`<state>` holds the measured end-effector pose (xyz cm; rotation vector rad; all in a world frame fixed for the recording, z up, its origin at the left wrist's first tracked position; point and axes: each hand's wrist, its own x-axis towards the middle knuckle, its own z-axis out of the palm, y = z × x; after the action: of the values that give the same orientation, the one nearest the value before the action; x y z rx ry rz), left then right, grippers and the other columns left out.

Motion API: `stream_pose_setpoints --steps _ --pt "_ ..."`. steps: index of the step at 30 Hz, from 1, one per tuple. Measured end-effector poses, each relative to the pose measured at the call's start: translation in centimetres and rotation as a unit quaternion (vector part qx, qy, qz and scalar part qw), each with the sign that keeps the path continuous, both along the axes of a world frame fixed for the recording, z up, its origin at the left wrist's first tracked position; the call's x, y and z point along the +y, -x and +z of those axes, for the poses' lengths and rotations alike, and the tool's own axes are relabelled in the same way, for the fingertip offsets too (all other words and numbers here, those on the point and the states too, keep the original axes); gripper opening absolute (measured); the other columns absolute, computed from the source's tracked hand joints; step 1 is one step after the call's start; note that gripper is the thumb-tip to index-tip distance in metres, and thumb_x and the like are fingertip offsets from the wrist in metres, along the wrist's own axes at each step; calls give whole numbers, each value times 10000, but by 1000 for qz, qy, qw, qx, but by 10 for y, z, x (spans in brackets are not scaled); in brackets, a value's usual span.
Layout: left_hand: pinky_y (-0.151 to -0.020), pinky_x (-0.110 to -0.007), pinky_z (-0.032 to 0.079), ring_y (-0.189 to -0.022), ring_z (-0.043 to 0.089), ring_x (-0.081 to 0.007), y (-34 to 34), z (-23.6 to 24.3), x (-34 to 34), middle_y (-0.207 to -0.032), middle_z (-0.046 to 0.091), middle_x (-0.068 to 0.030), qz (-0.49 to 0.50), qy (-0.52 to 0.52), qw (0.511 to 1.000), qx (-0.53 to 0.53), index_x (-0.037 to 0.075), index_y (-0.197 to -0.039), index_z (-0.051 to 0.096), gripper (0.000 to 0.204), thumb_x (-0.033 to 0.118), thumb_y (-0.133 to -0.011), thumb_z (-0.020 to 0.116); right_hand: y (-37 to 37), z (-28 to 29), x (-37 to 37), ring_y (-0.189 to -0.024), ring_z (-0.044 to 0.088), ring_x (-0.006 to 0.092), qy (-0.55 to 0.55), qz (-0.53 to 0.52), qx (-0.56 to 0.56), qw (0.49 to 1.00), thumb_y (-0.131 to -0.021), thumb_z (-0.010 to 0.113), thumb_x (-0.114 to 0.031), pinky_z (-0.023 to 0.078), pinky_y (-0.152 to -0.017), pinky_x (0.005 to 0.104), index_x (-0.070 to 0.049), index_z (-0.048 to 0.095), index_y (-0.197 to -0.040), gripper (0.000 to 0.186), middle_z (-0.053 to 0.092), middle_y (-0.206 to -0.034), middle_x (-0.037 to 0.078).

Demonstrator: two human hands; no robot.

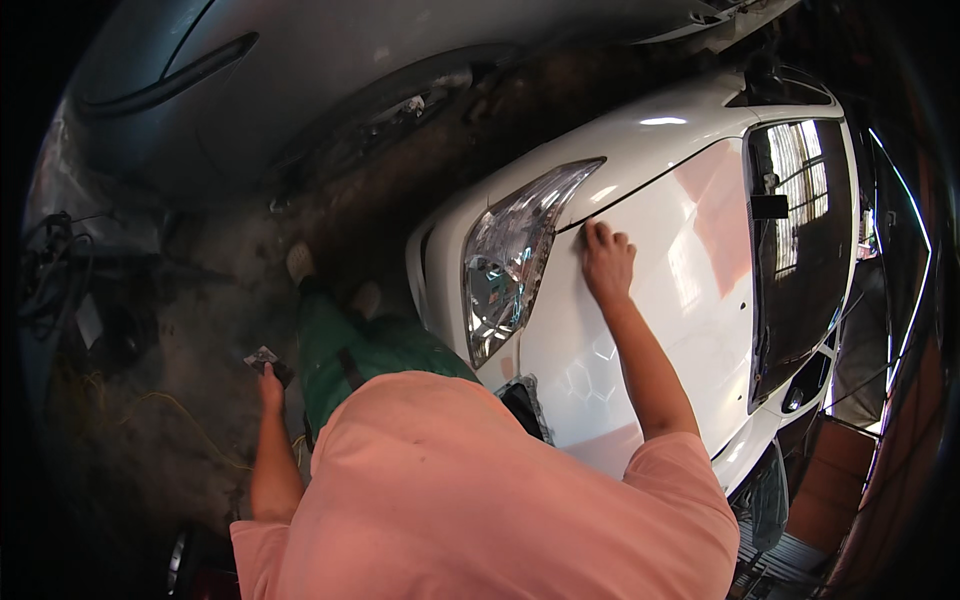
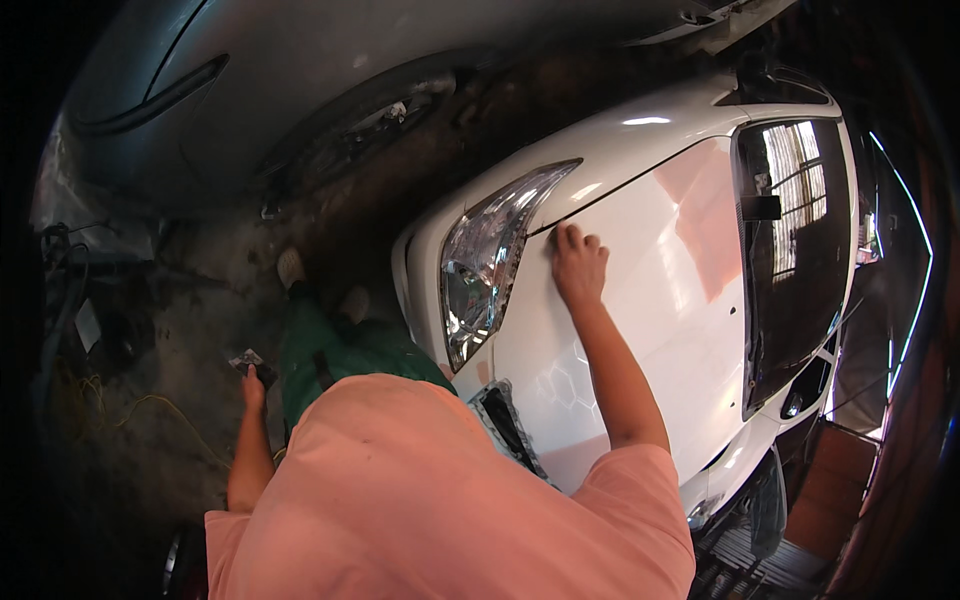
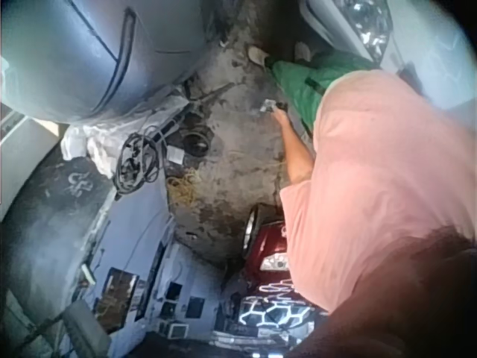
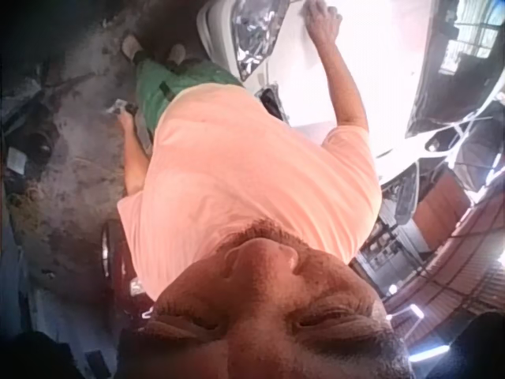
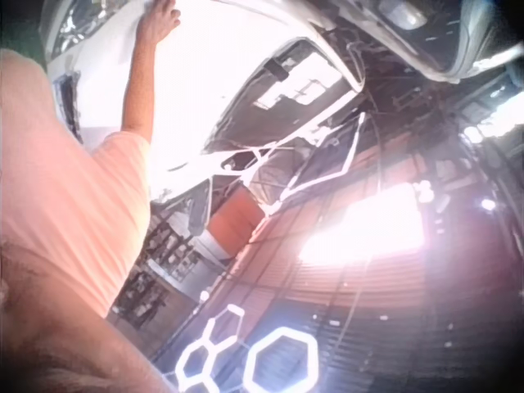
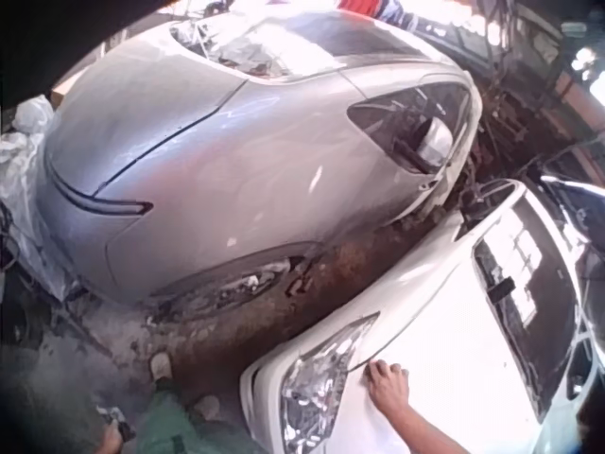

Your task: The person holds sandpaper pieces and uses one to sand the white bumper area of a car by hand. The person compares two pieces of sandpaper and touches the sanded surface with their hand.

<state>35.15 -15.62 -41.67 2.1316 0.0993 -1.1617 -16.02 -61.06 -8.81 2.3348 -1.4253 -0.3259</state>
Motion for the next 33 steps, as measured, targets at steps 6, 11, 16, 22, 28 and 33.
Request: stream_pose_setpoints --steps 6,11,16,22,28,33 --pt "-907 -380 485 -991 660 -270 7 -12 15 -1093 679 -154 19 -6 999 -30 -58 -1240 591 518 407 -1041 479 11 18 -37 -980 571 257 23 -36 -15 999 -854 648 -216 443 -803 449 -140 619 -1299 452 591 -1205 1" --pt "-905 -388 484 -997 665 -274 2 -21 21 -1117 685 -163 38 33 998 25 -67 -1223 602 532 416 -1032 489 0 -4 12 -988 568 253 -63 87 29 994 -859 645 -225 443 -816 432 -144 608 -1339 488 594 -1203 7" --pt "-906 -399 485 -988 673 -284 1 -32 22 -1109 692 -161 25 7 999 24 -60 -1209 619 539 430 -1028 486 2 17 -33 -1001 568 266 9 -26 11 1000 -855 634 -202 447 -818 452 -127 601 -1328 480 604 -1215 8" --pt "-898 -390 491 -962 679 -279 7 -19 7 -1075 700 -157 39 9 999 -11 -63 -1187 630 538 430 -1028 485 5 15 -14 -1017 562 265 -58 53 38 996 -872 618 -205 446 -832 449 -142 592 -1342 475 582 -1227 4" --pt "-890 -376 495 -993 669 -256 7 -2 -6 -1106 692 -158 16 -10 1000 -1 -58 -1166 633 519 420 -1031 483 -7 11 8 -1010 570 261 -99 86 45 990 -873 618 -182 448 -835 445 -152 623 -1301 430 608 -1195 22" --pt "-892 -378 495 -988 669 -261 3 -17 -1 -1103 692 -160 18 31 999 4 -60 -1175 628 507 404 -1033 481 -3 45 -40 -1018 561 262 -79 26 16 996 -900 617 -192 444 -820 443 -183 648 -1270 372 624 -1108 14"
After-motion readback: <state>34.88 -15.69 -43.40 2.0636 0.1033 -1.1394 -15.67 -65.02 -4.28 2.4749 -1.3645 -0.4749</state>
